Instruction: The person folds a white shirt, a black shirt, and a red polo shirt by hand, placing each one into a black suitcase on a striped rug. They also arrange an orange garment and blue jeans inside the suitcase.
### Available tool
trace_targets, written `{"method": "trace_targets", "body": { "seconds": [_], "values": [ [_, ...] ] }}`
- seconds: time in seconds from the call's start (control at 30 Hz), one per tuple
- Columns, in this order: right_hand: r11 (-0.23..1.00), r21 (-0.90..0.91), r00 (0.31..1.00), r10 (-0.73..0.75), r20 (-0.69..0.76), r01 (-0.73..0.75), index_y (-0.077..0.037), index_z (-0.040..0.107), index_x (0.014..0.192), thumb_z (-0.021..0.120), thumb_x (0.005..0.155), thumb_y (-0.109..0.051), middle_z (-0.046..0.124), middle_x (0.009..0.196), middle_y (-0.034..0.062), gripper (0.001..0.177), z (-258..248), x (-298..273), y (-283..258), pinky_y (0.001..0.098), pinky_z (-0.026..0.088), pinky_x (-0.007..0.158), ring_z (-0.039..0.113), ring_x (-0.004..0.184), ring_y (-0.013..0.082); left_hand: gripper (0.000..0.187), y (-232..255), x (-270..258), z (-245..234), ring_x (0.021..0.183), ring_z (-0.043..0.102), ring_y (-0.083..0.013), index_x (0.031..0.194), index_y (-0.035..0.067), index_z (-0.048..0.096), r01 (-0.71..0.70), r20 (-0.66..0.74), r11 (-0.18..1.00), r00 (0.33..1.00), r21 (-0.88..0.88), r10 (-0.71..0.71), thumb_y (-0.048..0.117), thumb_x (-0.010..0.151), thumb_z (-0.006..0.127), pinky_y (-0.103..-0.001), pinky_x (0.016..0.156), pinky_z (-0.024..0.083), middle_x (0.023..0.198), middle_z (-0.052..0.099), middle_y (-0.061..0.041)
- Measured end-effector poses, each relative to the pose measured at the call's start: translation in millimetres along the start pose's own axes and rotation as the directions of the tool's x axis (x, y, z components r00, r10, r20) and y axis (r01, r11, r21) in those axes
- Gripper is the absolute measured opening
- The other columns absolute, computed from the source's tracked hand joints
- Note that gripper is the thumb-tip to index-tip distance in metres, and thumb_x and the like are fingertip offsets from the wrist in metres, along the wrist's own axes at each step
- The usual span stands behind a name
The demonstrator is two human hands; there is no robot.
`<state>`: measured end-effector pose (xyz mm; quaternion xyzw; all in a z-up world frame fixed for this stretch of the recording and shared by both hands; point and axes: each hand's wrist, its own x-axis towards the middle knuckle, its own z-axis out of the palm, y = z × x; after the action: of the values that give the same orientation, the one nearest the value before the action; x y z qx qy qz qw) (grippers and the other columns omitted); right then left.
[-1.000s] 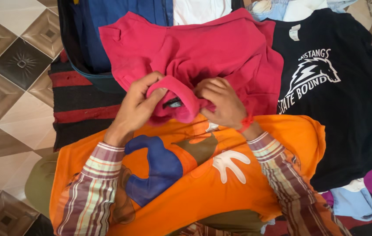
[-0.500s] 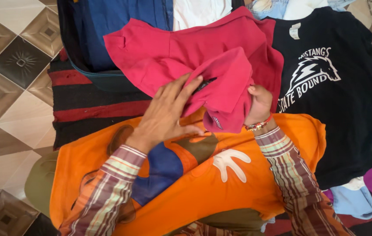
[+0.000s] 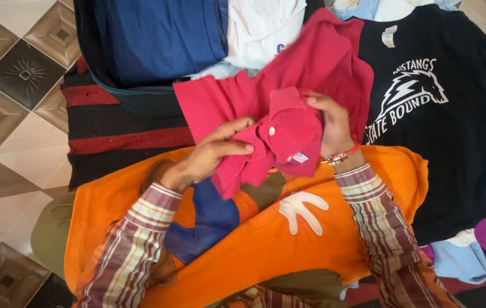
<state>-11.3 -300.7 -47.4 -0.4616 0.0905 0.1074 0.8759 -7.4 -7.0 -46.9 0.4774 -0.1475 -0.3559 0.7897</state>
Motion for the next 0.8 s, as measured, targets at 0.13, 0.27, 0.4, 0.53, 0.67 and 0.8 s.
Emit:
{"method": "trace_targets", "body": {
  "seconds": [0.13, 0.27, 0.4, 0.53, 0.67, 0.8],
  "values": [
    [0.97, -0.238, 0.999, -0.039, -0.001, 0.038, 0.003, 0.061, 0.129, 0.056, 0.094, -0.012, 0.071, 0.122, 0.0086, 0.039, 8, 1, 6, 0.0319, 0.053, 0.102, 0.068, 0.112, 0.0173, 0.042, 6, -7, 8, 0.113, 0.063, -0.0108, 0.134, 0.013, 0.058, 0.208, 0.037, 0.943, 0.978, -0.258, -0.206, 0.009, 0.093, 0.061, -0.029, 0.099, 0.05, 0.122, 0.066, -0.002],
    [0.409, -0.86, 0.936, -0.294, 0.192, 0.305, 0.002, 0.064, 0.119, 0.064, 0.103, -0.01, 0.065, 0.097, 0.0046, 0.02, 35, -1, -6, 0.0258, 0.049, 0.079, 0.06, 0.091, 0.0125, 0.023, 11, -2, 12, 0.104, 0.062, -0.0072, 0.125, 0.006, 0.06, -0.001, 0.048, 0.984, 0.999, -0.178, 0.009, 0.015, 0.104, 0.061, -0.026, 0.092, 0.052, 0.113, 0.064, 0.001],
    [0.377, -0.807, 0.816, -0.539, 0.209, 0.455, -0.001, 0.059, 0.109, 0.071, 0.102, -0.007, 0.064, 0.095, -0.0014, 0.016, 52, -6, -3, 0.0213, 0.048, 0.076, 0.06, 0.088, 0.005, 0.013, 5, 8, 9, 0.092, 0.058, -0.0033, 0.116, 0.007, 0.062, -0.159, -0.07, 0.982, 0.984, 0.099, 0.166, 0.015, 0.106, 0.062, -0.022, 0.08, 0.05, 0.101, 0.064, 0.004],
    [0.283, -0.827, 0.837, -0.423, 0.347, 0.485, -0.003, 0.065, 0.097, 0.075, 0.103, -0.006, 0.065, 0.084, -0.0002, 0.012, 54, -16, -3, 0.0223, 0.048, 0.07, 0.062, 0.079, 0.0039, 0.01, 0, 8, 16, 0.093, 0.055, -0.0021, 0.112, 0.006, 0.063, -0.186, -0.103, 0.941, 0.969, 0.284, 0.223, 0.014, 0.106, 0.063, -0.022, 0.081, 0.05, 0.098, 0.061, 0.006],
    [0.41, -0.819, 0.91, -0.275, 0.309, 0.402, -0.002, 0.064, 0.096, 0.081, 0.093, -0.012, 0.063, 0.077, -0.0014, 0.02, 64, -16, 8, 0.0201, 0.045, 0.061, 0.057, 0.068, 0.0021, 0.017, 3, 5, 28, 0.093, 0.058, -0.0053, 0.116, 0.005, 0.063, -0.202, -0.135, 0.852, 0.944, 0.484, 0.301, 0.015, 0.103, 0.065, -0.025, 0.084, 0.052, 0.097, 0.065, -0.001],
    [0.498, -0.771, 0.916, -0.257, 0.307, 0.398, 0.0, 0.064, 0.098, 0.078, 0.093, -0.009, 0.064, 0.082, -0.002, 0.017, 68, -14, 9, 0.0198, 0.047, 0.063, 0.057, 0.072, 0.0015, 0.021, 6, 5, 29, 0.089, 0.066, -0.0102, 0.114, 0.006, 0.065, -0.106, -0.209, 0.816, 0.94, 0.569, 0.269, 0.018, 0.098, 0.069, -0.028, 0.082, 0.054, 0.095, 0.069, -0.006]
  ]
}}
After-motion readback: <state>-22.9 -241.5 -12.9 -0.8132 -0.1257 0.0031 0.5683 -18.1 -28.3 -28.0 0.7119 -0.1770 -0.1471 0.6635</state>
